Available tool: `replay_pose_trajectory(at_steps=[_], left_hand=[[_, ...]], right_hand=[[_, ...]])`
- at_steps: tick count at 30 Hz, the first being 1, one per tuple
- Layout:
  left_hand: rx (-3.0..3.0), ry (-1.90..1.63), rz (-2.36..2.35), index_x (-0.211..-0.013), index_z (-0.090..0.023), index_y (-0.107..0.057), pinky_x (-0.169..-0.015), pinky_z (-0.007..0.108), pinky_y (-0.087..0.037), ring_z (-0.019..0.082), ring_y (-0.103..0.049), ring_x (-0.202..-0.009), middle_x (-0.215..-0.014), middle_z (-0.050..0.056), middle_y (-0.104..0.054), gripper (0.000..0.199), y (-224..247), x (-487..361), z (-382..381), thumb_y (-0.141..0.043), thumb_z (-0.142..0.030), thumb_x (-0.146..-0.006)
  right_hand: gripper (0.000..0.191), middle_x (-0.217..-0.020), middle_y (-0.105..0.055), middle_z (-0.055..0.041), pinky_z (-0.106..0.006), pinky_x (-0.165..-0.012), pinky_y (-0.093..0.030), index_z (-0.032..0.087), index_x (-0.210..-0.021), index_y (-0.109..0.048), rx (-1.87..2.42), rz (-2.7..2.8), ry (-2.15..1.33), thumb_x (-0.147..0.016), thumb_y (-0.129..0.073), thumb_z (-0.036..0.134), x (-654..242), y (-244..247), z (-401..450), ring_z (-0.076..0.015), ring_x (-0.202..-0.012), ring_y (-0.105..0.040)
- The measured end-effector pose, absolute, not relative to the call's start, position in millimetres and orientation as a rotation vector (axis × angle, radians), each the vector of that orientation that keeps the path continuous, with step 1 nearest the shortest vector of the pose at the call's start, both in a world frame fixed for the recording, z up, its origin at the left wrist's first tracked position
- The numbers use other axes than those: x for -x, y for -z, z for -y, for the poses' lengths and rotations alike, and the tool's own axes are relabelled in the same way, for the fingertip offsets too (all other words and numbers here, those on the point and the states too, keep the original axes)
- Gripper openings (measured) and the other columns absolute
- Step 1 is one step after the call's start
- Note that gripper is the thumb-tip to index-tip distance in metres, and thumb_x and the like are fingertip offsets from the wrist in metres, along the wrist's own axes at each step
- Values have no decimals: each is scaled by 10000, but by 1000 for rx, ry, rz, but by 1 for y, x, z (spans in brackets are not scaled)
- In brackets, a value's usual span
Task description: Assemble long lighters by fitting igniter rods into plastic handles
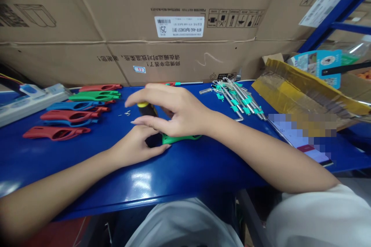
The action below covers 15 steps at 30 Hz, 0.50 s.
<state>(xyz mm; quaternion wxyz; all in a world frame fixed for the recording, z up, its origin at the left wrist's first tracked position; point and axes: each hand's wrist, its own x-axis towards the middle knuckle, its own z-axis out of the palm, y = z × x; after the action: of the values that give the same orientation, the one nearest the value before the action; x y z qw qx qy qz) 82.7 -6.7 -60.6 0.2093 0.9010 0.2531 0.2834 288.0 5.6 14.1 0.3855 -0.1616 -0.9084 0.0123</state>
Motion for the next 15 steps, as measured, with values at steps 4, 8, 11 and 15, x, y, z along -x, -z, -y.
replay_pose_trajectory(at_steps=[4,8,11,15], left_hand=[[-2510,-763,-742,-1086,-187,-697,-912,371,-560,236,-702,-993,-1071,58,-749,223,61,-83,7,-711,-233,-868],[-2498,-780,-736,-1110,-208,-697,-918,349,-555,221,-691,-1003,-1093,48,-736,257,59,-83,8,-719,-195,-855],[-2478,-774,-753,-1110,-207,-700,-867,345,-566,213,-691,-934,-1043,44,-729,258,60,-83,7,-726,-219,-854],[-2488,-732,-860,-1018,-194,-719,-771,346,-571,217,-678,-840,-924,39,-712,198,63,-82,6,-742,-288,-845]], right_hand=[[302,-1092,-705,-81,-301,-835,-560,174,-1235,-620,373,2306,101,-1045,-478,361,-289,-12,-9,-167,-982,-678],[343,-1224,-679,-93,-337,-949,-538,166,-1320,-565,340,2351,-190,-1068,-342,233,-288,-18,-6,-154,-1083,-648],[273,-1085,-694,-63,-311,-900,-541,173,-1216,-618,312,2367,-201,-1063,-419,280,-288,-23,-3,-145,-993,-656],[268,-1030,-683,-62,-284,-821,-536,173,-1139,-663,355,2398,-43,-1026,-537,381,-290,-25,0,-158,-939,-656]])
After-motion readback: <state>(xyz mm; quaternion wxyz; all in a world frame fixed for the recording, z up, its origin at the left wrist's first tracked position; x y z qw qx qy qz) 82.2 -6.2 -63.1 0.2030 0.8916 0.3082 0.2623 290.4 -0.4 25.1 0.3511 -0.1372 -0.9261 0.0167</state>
